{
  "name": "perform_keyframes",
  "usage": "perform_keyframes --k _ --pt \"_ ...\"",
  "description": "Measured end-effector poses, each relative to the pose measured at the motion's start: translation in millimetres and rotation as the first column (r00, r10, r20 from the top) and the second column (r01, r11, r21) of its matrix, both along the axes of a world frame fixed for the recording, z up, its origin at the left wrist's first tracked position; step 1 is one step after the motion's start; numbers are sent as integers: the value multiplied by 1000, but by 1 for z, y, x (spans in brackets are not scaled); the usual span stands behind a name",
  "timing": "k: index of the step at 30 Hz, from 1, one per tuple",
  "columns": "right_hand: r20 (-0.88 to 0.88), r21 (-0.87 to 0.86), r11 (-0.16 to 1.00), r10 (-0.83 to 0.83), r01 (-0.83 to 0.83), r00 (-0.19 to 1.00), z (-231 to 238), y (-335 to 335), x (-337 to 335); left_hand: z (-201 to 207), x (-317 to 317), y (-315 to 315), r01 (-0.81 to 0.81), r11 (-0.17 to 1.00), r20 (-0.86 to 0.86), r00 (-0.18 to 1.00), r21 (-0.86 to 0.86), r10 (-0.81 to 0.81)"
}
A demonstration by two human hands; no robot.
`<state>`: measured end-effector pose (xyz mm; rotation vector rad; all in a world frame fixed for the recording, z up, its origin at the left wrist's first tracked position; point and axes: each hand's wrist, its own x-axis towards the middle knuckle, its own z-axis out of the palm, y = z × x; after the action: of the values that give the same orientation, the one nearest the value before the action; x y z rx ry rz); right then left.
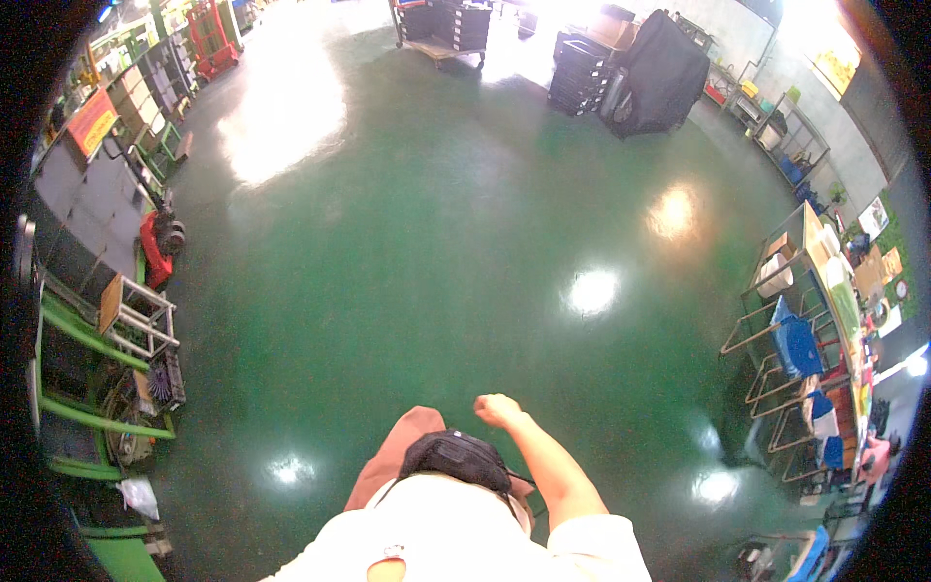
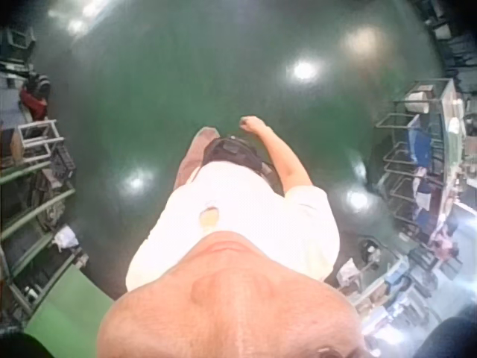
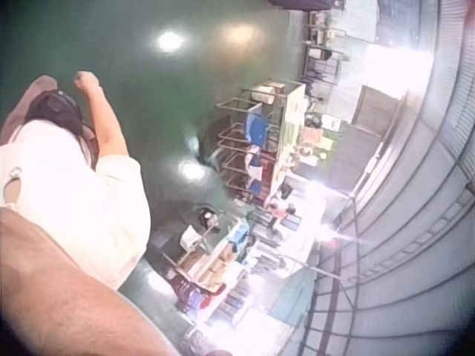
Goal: The person picks up red and yellow baskets from a table and carries them to another table where they sort through a pile of black and silver clips, placing specific items into a smaller red basket and then eventually into a larger blue basket.
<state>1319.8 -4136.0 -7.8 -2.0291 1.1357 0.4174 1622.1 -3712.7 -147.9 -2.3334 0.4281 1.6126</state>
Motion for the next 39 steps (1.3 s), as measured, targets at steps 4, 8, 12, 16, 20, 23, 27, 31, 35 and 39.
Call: perform_keyframes --k 4,8,12,16,20,23,27,31,35,39 --pt "-286 14 924 -363 383 887 -33 -65 -103 24 68 -261 14 792 91 994 -611 53" --pt "-173 120 467 -859 876 481 -30 -90 -115 103 171 -513 -36 377 12 992 -925 123" --pt "-444 256 353 -784 900 433 -97 -149 -128 165 202 -677 -159 205 -123 976 -966 177" --pt "-439 143 865 -380 481 814 -101 -308 -43 122 203 -717 -161 185 -138 982 -970 129" --pt "-57 183 906 -377 381 924 -39 -495 148 12 226 -591 205 755 142 979 -623 -149" --pt "45 96 979 -183 179 982 -5 -633 260 15 219 -587 -69 992 12 997 -108 71" --pt "189 234 951 159 -201 969 72 -700 404 13 285 -645 -122 992 14 992 -20 123" --pt "349 547 743 217 -386 912 101 -751 459 9 388 -785 -35 984 100 994 -174 53" --pt "381 721 618 25 -314 924 124 -826 519 26 533 -1016 -33 750 252 931 -660 263" --pt "306 822 515 -37 -244 951 98 -927 582 123 613 -1281 -3 313 81 964 -950 253"
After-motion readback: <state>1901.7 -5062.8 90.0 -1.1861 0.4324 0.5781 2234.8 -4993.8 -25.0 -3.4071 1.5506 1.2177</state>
